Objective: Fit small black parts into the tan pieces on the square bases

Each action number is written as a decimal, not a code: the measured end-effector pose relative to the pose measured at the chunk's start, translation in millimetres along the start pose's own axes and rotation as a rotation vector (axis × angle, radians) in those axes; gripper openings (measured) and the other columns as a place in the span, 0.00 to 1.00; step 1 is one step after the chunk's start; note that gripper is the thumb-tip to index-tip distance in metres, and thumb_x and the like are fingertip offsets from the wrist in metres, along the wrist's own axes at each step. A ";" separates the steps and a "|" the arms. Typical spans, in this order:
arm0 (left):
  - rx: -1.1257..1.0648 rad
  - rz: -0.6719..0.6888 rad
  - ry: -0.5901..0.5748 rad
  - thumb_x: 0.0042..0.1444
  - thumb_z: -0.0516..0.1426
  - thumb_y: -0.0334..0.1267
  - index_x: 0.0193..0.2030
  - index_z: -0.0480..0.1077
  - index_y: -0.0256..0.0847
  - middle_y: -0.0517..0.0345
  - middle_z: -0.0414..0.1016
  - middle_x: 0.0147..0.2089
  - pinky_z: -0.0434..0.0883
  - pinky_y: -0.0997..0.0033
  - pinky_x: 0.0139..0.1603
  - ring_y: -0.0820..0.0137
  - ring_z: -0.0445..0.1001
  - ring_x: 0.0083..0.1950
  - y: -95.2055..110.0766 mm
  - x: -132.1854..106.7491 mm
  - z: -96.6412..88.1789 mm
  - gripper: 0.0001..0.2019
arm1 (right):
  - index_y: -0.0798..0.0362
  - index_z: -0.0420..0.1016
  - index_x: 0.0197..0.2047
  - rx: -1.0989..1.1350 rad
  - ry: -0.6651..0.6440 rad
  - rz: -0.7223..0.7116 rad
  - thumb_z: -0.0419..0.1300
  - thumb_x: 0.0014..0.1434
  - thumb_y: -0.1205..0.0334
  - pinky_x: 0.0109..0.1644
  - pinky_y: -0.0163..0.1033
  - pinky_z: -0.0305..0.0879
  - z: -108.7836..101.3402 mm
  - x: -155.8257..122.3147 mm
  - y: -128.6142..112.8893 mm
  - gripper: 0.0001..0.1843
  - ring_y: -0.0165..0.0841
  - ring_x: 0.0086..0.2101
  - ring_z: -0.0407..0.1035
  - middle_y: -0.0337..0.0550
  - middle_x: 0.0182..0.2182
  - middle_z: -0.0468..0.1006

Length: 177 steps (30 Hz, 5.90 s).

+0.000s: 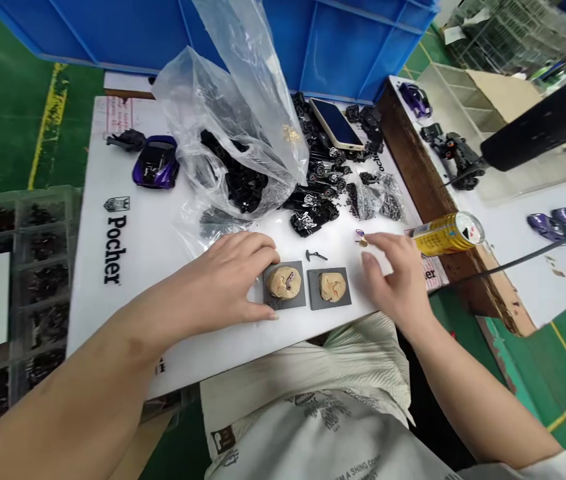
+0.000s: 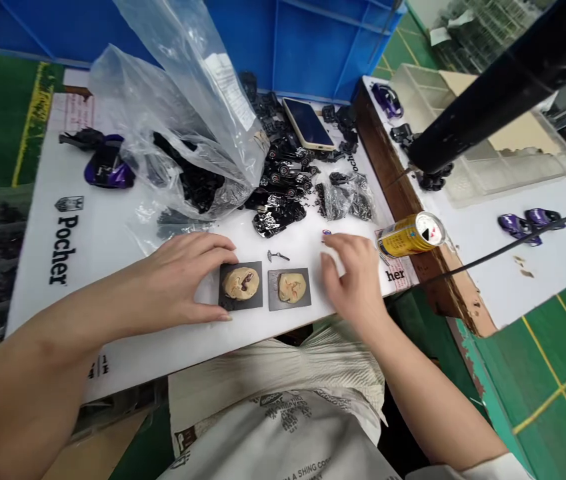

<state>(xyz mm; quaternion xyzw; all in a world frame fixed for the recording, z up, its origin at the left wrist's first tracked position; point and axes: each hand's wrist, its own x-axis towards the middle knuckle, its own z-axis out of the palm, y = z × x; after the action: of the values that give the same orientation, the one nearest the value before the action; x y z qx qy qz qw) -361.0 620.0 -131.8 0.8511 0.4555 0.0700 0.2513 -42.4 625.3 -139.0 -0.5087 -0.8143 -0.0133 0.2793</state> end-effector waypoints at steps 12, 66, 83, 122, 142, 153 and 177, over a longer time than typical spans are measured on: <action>0.022 0.001 0.042 0.55 0.67 0.57 0.57 0.69 0.44 0.48 0.69 0.64 0.65 0.48 0.67 0.47 0.66 0.66 6.8 3.4 1.1 0.29 | 0.50 0.78 0.49 0.089 -0.171 0.030 0.58 0.71 0.60 0.52 0.53 0.64 7.1 16.1 -7.5 0.08 0.46 0.49 0.72 0.49 0.48 0.81; -1.040 -0.052 0.376 0.64 0.66 0.34 0.54 0.80 0.43 0.56 0.80 0.45 0.83 0.76 0.48 0.73 0.83 0.44 35.3 10.7 2.5 0.11 | 0.53 0.70 0.53 0.266 0.141 -0.088 0.57 0.74 0.57 0.54 0.51 0.65 31.9 -17.6 -20.2 0.11 0.45 0.49 0.75 0.52 0.48 0.79; -0.850 -0.040 0.581 0.56 0.72 0.42 0.43 0.69 0.42 0.59 0.80 0.37 0.80 0.73 0.39 0.71 0.82 0.40 40.5 8.3 6.1 0.18 | 0.50 0.71 0.54 0.278 0.105 -0.083 0.59 0.71 0.59 0.55 0.54 0.66 32.2 -18.0 -20.7 0.10 0.46 0.49 0.76 0.51 0.49 0.80; -0.036 0.158 0.502 0.71 0.57 0.30 0.59 0.73 0.42 0.53 0.83 0.45 0.78 0.61 0.49 0.66 0.79 0.44 46.8 -8.9 -0.6 0.12 | 0.49 0.71 0.51 0.289 0.061 -0.097 0.59 0.70 0.62 0.54 0.52 0.66 31.3 -14.8 -22.1 0.07 0.42 0.45 0.76 0.47 0.46 0.80; -0.057 -0.090 0.732 0.68 0.61 0.31 0.50 0.77 0.42 0.54 0.75 0.46 0.76 0.59 0.53 0.66 0.74 0.49 62.1 -9.7 61.7 0.07 | 0.48 0.70 0.52 0.347 0.078 -0.108 0.59 0.71 0.62 0.55 0.51 0.64 29.9 -12.6 -21.8 0.07 0.41 0.45 0.76 0.46 0.46 0.80; -0.142 -0.123 0.752 0.67 0.63 0.31 0.51 0.76 0.43 0.54 0.75 0.49 0.77 0.61 0.56 0.66 0.76 0.53 59.1 -14.1 63.2 0.08 | 0.50 0.71 0.51 0.333 0.070 -0.112 0.60 0.71 0.63 0.55 0.50 0.64 28.4 -12.2 -22.3 0.07 0.40 0.44 0.75 0.47 0.45 0.80; -0.122 -0.110 0.742 0.67 0.61 0.28 0.46 0.75 0.42 0.57 0.73 0.48 0.75 0.65 0.55 0.69 0.74 0.52 60.9 -7.1 62.8 0.06 | 0.51 0.70 0.51 0.317 0.057 -0.141 0.60 0.71 0.65 0.55 0.50 0.64 26.9 -12.3 -22.2 0.07 0.38 0.43 0.75 0.47 0.46 0.80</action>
<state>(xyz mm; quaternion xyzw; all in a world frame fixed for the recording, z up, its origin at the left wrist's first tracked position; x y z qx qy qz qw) -298.2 563.4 -155.3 0.7258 0.5555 0.3868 0.1227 -68.8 612.8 -161.7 -0.3993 -0.8317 0.0814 0.3773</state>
